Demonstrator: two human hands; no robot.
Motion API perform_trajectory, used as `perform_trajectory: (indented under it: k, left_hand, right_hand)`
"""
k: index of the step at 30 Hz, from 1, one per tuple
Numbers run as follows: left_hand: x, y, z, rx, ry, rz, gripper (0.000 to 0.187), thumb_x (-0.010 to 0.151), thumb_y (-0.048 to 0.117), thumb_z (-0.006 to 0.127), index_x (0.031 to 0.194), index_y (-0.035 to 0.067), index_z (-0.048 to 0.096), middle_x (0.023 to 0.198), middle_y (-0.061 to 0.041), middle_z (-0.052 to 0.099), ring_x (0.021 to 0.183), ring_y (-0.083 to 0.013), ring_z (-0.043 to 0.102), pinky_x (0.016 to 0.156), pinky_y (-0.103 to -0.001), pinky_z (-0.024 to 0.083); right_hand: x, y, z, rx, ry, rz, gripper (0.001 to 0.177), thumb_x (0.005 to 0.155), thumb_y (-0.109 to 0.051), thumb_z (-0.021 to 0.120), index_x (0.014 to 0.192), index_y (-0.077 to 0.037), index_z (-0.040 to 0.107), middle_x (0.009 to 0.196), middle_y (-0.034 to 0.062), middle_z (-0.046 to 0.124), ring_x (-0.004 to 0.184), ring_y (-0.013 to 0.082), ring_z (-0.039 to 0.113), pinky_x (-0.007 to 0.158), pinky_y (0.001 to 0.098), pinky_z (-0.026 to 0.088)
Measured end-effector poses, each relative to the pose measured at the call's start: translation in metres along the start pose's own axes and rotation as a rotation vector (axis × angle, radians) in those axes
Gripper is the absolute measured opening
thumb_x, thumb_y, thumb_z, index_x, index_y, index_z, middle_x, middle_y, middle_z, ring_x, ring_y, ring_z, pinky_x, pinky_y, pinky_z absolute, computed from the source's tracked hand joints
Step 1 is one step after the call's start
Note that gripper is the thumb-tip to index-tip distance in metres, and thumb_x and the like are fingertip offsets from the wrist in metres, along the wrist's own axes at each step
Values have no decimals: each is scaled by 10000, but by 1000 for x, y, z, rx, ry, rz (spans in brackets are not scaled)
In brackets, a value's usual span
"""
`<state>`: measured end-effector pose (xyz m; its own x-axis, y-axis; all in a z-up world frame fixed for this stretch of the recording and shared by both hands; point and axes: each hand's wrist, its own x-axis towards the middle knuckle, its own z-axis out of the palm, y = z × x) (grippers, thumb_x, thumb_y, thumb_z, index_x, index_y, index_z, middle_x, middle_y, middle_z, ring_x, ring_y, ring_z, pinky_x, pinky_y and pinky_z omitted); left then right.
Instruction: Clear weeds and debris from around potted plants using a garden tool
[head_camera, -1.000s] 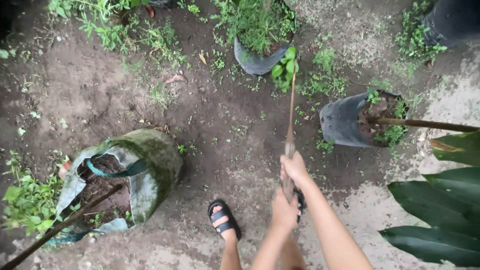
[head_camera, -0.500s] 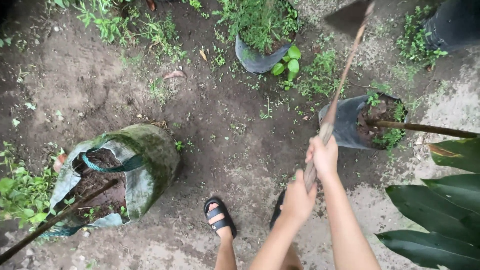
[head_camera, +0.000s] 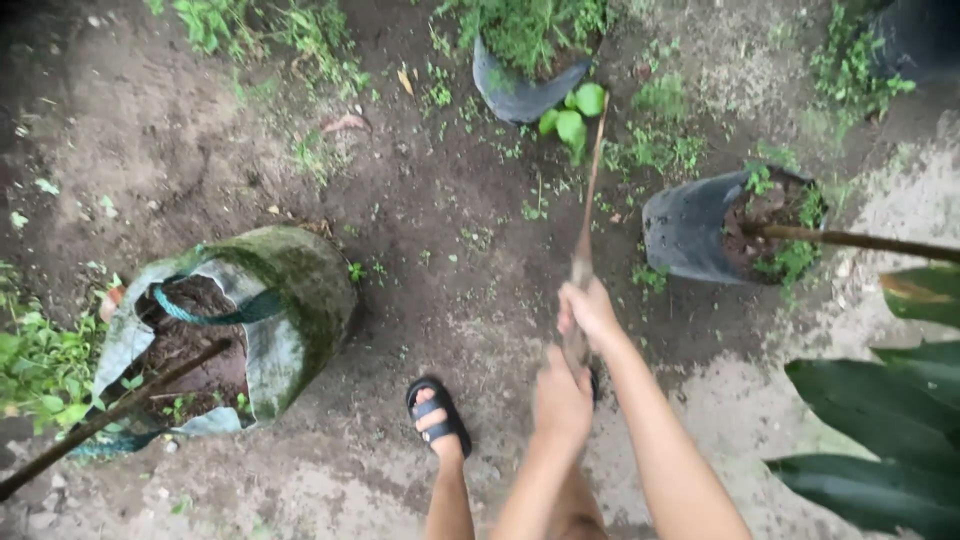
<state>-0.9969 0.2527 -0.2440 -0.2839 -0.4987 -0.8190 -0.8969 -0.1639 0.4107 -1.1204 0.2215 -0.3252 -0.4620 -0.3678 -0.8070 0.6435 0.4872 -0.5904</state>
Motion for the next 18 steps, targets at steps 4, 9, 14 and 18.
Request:
perform_trajectory:
  k: [4,9,14,18]
  left_hand:
    - [-49,33,-25,-98,-138,-81,384,1042,292,513,1353,115,374,1089,-252,686,1009,-498,669,841,-621,514]
    - [-59,70,-59,-77,-263,-64,317,1086,280,439,1343,114,355,1097,-233,663,973,-469,661,765,-614,492]
    - [-22,81,-70,181,-83,238,309,1046,253,536,1275,76,429,1024,-277,732,1004,-485,728,854,-588,612]
    - [22,49,-62,218,-62,182,330,1046,264,549,1266,90,376,1044,-271,732,1023,-503,719,873,-596,602]
  right_hand:
    - [-41,-12,-13,-186,25,-59,287,882,-81,582,624,-101,457,494,34,479,406,170,471,450,344,432]
    - [-50,-51,-19,-172,176,-71,126,863,-96,585,895,-99,463,590,35,548,465,175,506,532,349,467]
    - [48,-21,-33,169,305,-193,151,865,-137,653,956,-91,541,619,53,515,419,165,559,393,365,546]
    - [97,11,-5,53,249,-109,196,829,-142,675,973,-44,587,652,114,576,429,197,612,393,422,602]
